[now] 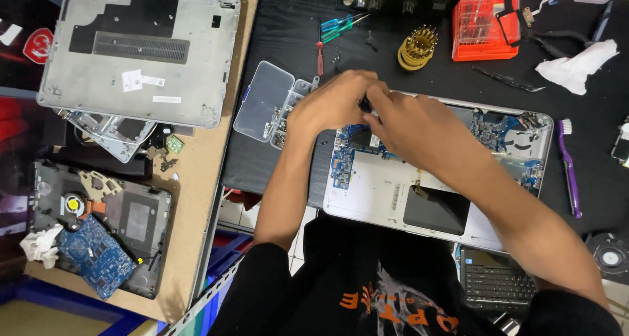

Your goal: Cleaning a laptop motherboard with a brush and using a screwdriver to manage internal components.

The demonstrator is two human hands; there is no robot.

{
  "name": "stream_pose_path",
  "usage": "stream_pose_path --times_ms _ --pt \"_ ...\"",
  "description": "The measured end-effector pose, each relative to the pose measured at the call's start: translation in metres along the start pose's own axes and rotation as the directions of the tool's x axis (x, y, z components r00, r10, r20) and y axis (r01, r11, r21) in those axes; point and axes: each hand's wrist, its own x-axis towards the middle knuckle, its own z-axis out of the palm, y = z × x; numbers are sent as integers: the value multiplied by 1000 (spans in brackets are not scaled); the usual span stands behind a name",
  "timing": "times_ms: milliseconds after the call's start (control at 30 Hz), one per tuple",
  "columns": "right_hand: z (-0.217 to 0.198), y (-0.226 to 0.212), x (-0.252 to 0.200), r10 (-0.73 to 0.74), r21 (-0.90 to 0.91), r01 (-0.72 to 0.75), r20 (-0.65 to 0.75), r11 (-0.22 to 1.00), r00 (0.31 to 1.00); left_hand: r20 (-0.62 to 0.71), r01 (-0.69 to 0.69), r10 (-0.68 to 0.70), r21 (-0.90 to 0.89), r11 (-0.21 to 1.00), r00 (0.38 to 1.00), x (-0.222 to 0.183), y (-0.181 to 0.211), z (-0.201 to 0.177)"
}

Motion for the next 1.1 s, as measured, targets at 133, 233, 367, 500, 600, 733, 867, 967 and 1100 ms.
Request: stream_pose_path --times_ms 133,233,367,500,600,733,867,967,1100 --pt "4 -7 5 -81 -162 90 62 983 995 35 -62 61 33 997 998 2 -11 4" --pt "0 -6 4 -88 -97 103 146 990 985 -2 -72 72 12 997 997 3 -16 8" --pt "-18 -7 11 -197 -11 203 191 979 962 3 -94 94 10 995 996 3 -23 12" --pt "3 7 15 -218 -56 245 299 968 929 -26 -95 94 -65 993 995 -2 -15 10" --pt "-17 -8 11 -207 -255 272 252 928 945 13 -40 40 9 999 999 -2 -11 5" --pt "-3 -5 9 -66 -180 143 376 973 924 45 -25 22 69 997 999 -2 -17 7" --pt "-14 -11 10 -129 -160 182 294 970 947 23 -5 4 20 1000 1000 -1 -17 8" --pt "-23 -16 6 -237 -189 299 292 935 927 29 -8 8 4 1000 1000 -2 -18 7" --pt "-11 -6 5 -329 -227 372 204 900 922 30 -16 16 -2 1000 999 5 -36 21"
